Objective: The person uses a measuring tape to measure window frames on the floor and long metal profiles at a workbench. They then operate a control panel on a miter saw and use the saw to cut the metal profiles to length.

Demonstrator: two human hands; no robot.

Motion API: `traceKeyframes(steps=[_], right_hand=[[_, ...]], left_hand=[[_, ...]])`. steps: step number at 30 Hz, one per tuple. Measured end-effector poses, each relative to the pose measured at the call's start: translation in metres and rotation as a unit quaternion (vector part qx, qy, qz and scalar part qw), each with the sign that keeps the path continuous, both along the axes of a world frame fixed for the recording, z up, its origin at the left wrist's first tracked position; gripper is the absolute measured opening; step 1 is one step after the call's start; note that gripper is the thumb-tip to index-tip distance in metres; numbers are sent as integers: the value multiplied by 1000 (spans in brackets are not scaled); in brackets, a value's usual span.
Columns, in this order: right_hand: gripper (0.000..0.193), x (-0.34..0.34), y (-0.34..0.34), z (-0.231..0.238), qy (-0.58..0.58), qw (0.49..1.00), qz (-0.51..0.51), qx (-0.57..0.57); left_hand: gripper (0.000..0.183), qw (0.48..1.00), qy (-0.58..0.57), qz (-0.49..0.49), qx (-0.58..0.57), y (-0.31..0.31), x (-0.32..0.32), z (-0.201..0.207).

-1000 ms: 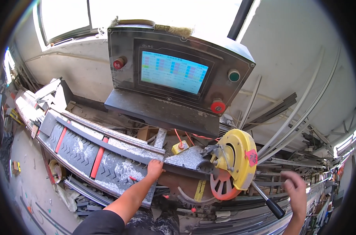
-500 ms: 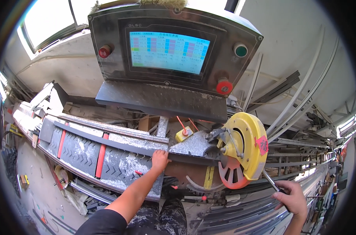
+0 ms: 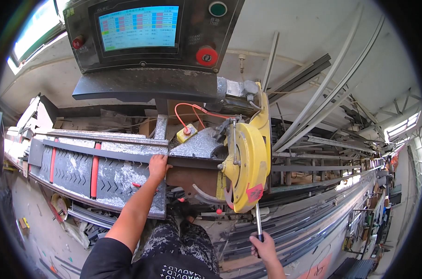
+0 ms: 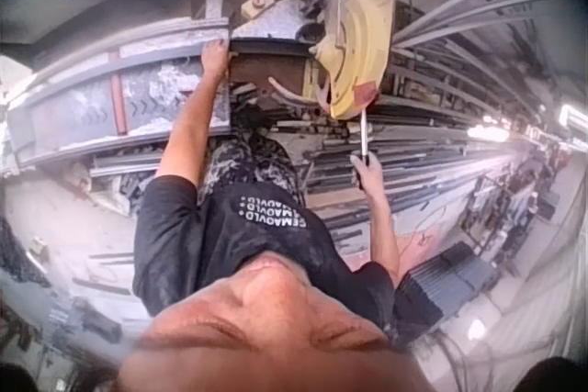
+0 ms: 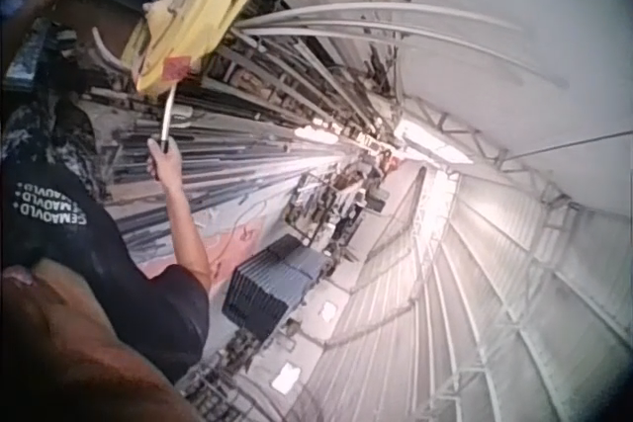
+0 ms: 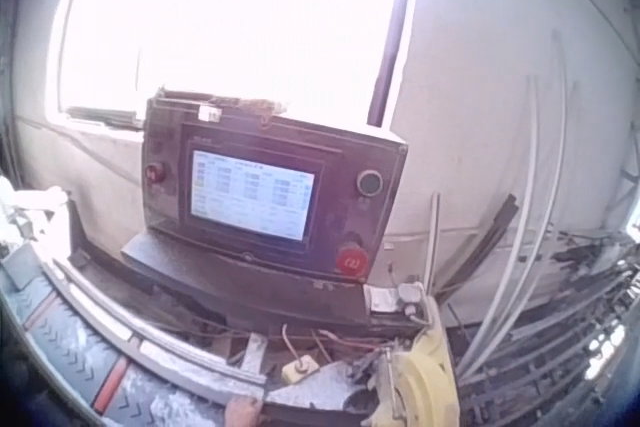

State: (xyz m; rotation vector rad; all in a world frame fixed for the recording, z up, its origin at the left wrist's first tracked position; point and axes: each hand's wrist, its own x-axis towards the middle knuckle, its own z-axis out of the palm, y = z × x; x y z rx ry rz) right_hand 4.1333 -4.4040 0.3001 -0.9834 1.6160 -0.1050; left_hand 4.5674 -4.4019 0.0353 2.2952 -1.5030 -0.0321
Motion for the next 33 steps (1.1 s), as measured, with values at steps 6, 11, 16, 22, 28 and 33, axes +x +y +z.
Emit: traceKeyframes(steps=[6,11,16,22,28,33], right_hand=[[15,-9,7,-31,-29,1000,5,3],[15,-12,9,-46,-35,999,9,-9],[14,-11,10,-56,-17,1000,21,-1],[14,-13,10,-56,-26,1000,14,1],[23,-8,11,-39,13,996,85,-19],[19,-1,12,-30,-12,999,42,-18]], left_hand=[[38,1000,2,12,-6,2,-4,2],[40,1000,-14,3,-25,1,-4,0],[40,1000,-13,9,-9,1,-3,-2],[39,1000,-11,4,-16,-1,-4,-8],[39,999,-37,9,-3,1,-3,-9],[42,999,-29,15,11,3,-5,-10]])
